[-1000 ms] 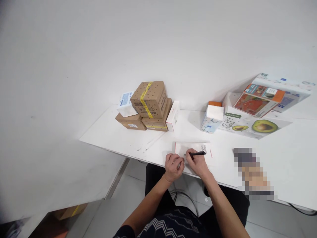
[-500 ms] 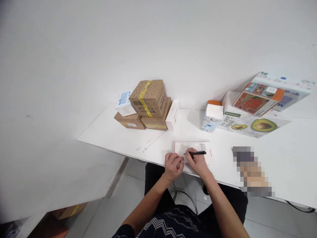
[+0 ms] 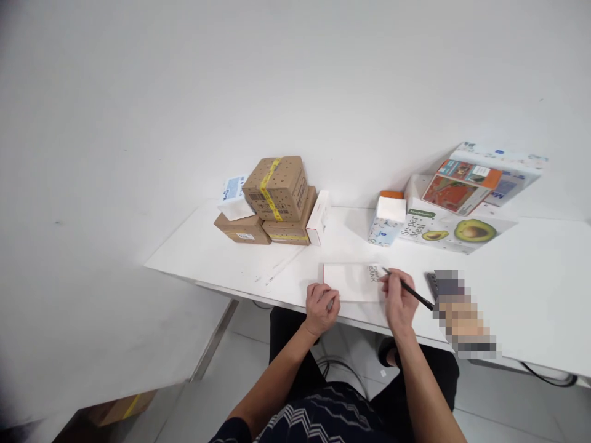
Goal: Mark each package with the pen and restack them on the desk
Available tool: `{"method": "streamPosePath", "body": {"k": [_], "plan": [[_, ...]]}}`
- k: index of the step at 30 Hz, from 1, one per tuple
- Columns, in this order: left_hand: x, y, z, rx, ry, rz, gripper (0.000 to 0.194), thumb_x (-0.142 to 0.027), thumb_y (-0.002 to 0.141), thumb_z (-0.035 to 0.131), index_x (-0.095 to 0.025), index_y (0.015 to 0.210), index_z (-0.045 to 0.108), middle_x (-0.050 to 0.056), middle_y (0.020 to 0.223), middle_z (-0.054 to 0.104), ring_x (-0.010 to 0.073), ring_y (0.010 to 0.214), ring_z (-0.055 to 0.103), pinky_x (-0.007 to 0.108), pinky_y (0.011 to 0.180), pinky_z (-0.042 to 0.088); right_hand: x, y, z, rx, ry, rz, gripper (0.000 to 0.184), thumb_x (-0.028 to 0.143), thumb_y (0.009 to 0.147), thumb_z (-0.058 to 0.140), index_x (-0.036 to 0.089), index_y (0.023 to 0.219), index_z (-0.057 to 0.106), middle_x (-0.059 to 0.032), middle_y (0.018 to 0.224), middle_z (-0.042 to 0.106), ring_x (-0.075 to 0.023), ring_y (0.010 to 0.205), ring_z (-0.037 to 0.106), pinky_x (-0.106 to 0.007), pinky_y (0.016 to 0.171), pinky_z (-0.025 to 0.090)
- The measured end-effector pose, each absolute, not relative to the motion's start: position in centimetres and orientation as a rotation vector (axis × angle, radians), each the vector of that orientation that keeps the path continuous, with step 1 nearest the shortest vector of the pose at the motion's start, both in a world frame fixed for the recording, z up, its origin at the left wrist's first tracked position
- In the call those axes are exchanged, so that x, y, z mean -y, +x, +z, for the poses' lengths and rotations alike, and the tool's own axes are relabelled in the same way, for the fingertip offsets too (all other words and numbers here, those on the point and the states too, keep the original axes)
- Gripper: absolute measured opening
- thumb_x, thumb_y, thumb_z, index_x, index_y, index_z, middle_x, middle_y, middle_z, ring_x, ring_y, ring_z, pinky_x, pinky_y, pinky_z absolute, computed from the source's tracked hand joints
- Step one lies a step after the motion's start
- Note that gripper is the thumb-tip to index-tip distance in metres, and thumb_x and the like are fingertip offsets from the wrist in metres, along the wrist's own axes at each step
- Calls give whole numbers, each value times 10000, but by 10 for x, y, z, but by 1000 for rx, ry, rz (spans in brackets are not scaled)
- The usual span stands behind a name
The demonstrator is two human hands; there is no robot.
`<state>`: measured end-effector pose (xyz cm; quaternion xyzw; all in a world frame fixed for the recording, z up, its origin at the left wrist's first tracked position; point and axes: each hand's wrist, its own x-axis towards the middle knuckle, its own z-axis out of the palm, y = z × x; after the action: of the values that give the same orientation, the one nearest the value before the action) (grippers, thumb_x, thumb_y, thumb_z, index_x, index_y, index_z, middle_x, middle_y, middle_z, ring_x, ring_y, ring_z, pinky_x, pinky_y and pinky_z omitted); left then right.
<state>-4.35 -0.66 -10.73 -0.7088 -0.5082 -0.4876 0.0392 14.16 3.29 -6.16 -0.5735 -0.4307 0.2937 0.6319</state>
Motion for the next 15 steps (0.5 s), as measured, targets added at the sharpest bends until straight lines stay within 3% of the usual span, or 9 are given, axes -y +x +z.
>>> {"method": "streamPosePath", "body": {"k": [4, 7, 10, 15], "plan": [[0, -53, -100, 1985, -2010, -1724, 261, -292, 908, 450, -158, 1091, 580, 119, 985, 597, 199, 846, 586, 350, 739, 492, -31, 174, -67, 1030, -1538, 404, 377, 505, 871, 454, 184, 1012, 592, -74, 921, 647, -184, 773, 591, -333, 705, 454], [-14, -60, -91, 2419, -1993, -1799, 299, -380, 904, 458, -181, 1054, 623, 77, 877, 630, 188, 730, 582, 350, 714, 489, -29, 184, -71, 1184, -1682, 537, 395, 532, 841, 478, 186, 977, 614, -83, 902, 658, -226, 817, 584, -363, 745, 438], [-24, -62, -84, 2389, -2114, -1788, 230, -354, 802, 599, -198, 957, 668, 42, 776, 633, 188, 694, 582, 353, 721, 487, -28, 178, -68, 1241, -1708, 669, 391, 549, 823, 495, 197, 935, 626, -76, 869, 669, -236, 801, 585, -367, 742, 439], [-10, -59, -77, 2278, -2081, -1920, 293, -277, 841, 522, -190, 1111, 591, 82, 1008, 649, 171, 829, 596, 331, 772, 501, -22, 166, -62, 1086, -1615, 566, 403, 550, 840, 450, 193, 942, 607, -85, 1001, 667, -247, 926, 591, -383, 814, 451]]}}
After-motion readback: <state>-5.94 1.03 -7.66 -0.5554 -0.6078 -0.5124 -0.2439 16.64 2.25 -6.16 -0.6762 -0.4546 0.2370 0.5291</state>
